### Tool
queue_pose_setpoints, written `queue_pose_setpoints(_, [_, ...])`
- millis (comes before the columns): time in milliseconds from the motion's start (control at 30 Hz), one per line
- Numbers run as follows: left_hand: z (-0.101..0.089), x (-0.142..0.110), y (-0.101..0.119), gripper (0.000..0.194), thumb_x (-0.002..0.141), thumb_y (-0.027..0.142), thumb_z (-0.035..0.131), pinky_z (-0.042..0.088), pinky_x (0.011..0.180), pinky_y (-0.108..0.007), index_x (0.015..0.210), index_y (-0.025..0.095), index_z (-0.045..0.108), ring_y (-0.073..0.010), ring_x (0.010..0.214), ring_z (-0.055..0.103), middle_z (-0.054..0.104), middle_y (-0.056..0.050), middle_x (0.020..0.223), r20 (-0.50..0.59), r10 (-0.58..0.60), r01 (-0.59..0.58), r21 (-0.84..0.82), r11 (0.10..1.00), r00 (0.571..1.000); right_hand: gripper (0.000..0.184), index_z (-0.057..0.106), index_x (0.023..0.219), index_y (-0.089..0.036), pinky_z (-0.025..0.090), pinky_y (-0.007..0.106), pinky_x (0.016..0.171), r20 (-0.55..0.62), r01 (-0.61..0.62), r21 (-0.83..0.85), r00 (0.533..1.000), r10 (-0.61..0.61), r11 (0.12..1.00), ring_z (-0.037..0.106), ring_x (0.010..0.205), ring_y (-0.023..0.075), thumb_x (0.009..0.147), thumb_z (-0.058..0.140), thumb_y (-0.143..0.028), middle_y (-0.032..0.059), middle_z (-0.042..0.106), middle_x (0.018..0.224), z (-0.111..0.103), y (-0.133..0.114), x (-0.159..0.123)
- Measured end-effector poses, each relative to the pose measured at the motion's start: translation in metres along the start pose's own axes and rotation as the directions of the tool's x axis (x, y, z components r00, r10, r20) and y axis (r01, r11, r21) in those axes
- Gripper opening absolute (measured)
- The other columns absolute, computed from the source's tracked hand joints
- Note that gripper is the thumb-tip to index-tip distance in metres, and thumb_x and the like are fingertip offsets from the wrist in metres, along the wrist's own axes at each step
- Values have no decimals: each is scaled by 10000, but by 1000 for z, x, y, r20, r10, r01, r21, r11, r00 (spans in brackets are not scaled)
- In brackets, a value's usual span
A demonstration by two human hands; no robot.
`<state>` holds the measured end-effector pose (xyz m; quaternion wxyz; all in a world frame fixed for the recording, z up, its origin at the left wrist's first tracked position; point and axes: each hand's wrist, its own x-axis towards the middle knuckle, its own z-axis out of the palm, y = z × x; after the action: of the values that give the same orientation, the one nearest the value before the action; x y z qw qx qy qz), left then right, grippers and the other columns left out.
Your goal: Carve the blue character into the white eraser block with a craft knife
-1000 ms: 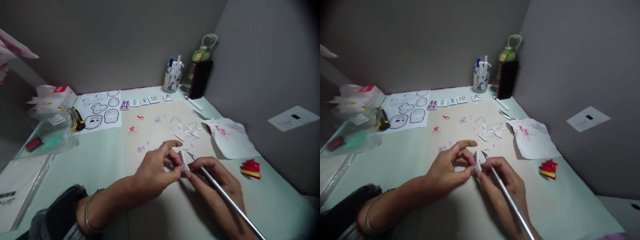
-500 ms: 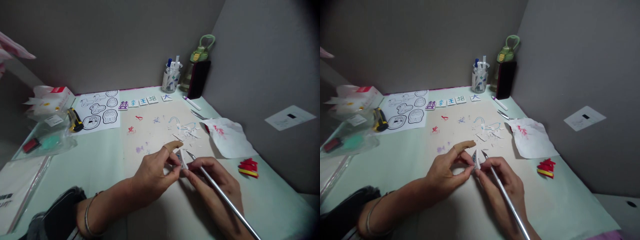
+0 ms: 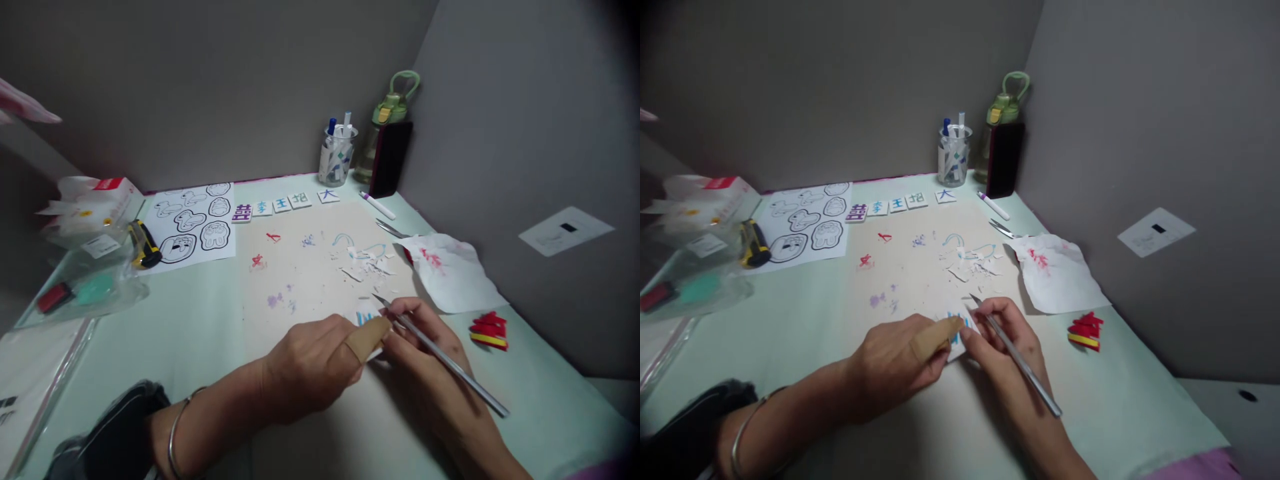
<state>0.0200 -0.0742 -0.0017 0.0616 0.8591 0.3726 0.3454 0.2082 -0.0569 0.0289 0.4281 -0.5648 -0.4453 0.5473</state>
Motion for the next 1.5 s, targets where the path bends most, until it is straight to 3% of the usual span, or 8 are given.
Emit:
queue_pose_setpoints(133, [-9, 14, 5, 414, 939, 62, 526, 582, 675, -264, 1346, 128, 495, -165, 708, 694, 735, -47, 840, -157, -9, 21, 74, 997, 988, 395, 570, 922, -264, 431, 183, 547, 1, -2, 151, 1000, 2, 988, 525, 620, 110, 702, 888, -344, -50, 606, 727, -1, 2, -3])
queue_pose_setpoints(267, [-12, 21, 9, 429, 892, 26, 539, 611, 730, -243, 1306, 132, 497, -141, 724, 710, 742, -33, 863, -244, -123, 105, -87, 991, 962, 401, 572, 933, -265, 461, 201, 593, 9, -18, 227, 1000, 16, 974, 577, 650, 127, 704, 891, -342, -32, 652, 750, -1, 2, -4])
queue_pose_setpoints(533, [-9, 19, 9, 444, 838, 78, 589, 616, 720, -188, 1269, 165, 531, -99, 678, 675, 691, 21, 813, -169, -318, 233, -389, 891, 933, 416, 567, 891, -254, 461, 180, 624, 10, -15, 287, 1000, 12, 958, 577, 674, 114, 681, 916, -336, -40, 639, 740, 1, -2, -3])
queue_pose_setpoints(833, [-9, 18, 9, 438, 864, 49, 569, 623, 783, -221, 1284, 165, 524, -117, 725, 700, 721, -1, 844, -253, -158, 100, -226, 969, 955, 424, 579, 896, -254, 502, 208, 659, 55, -97, 386, 995, 82, 917, 612, 688, 127, 646, 922, -274, -37, 659, 753, 1, -1, -2])
queue_pose_setpoints(967, [-7, 13, 11, 464, 837, 28, 538, 612, 732, -195, 1290, 130, 540, -101, 679, 678, 701, 7, 803, -242, -140, 77, -255, 964, 960, 429, 603, 859, -242, 526, 192, 665, -132, 12, 419, 990, 48, 908, 630, 721, 128, 587, 933, -265, -26, 694, 794, -8, -3, 10])
queue_pose_setpoints(1067, [-9, 10, 12, 487, 848, 27, 543, 603, 769, -188, 1325, 127, 525, -95, 710, 680, 708, 2, 832, -184, -213, 139, -349, 927, 960, 416, 609, 852, -246, 514, 152, 659, -261, 144, 389, 964, -42, 910, 617, 730, 109, 588, 931, -246, -38, 687, 793, -13, -6, 14])
queue_pose_setpoints(1300, [-14, 13, 9, 405, 930, 166, 694, 588, 846, -227, 1313, 177, 562, -116, 801, 695, 716, 4, 853, -136, -326, 214, -515, 830, 936, 415, 562, 875, -260, 457, 147, 559, -111, 118, 301, 990, -88, 946, 568, 603, 96, 666, 919, -293, -53, 635, 679, -4, -2, 3])
queue_pose_setpoints(1500, [-15, 15, 9, 428, 934, 96, 661, 560, 975, -275, 1331, 215, 553, -126, 921, 693, 727, -9, 983, -160, -379, 237, -550, 801, 911, 431, 536, 914, -268, 425, 180, 528, -52, 84, 246, 996, -73, 966, 563, 599, 114, 700, 902, -346, -36, 657, 725, -4, 3, 1])
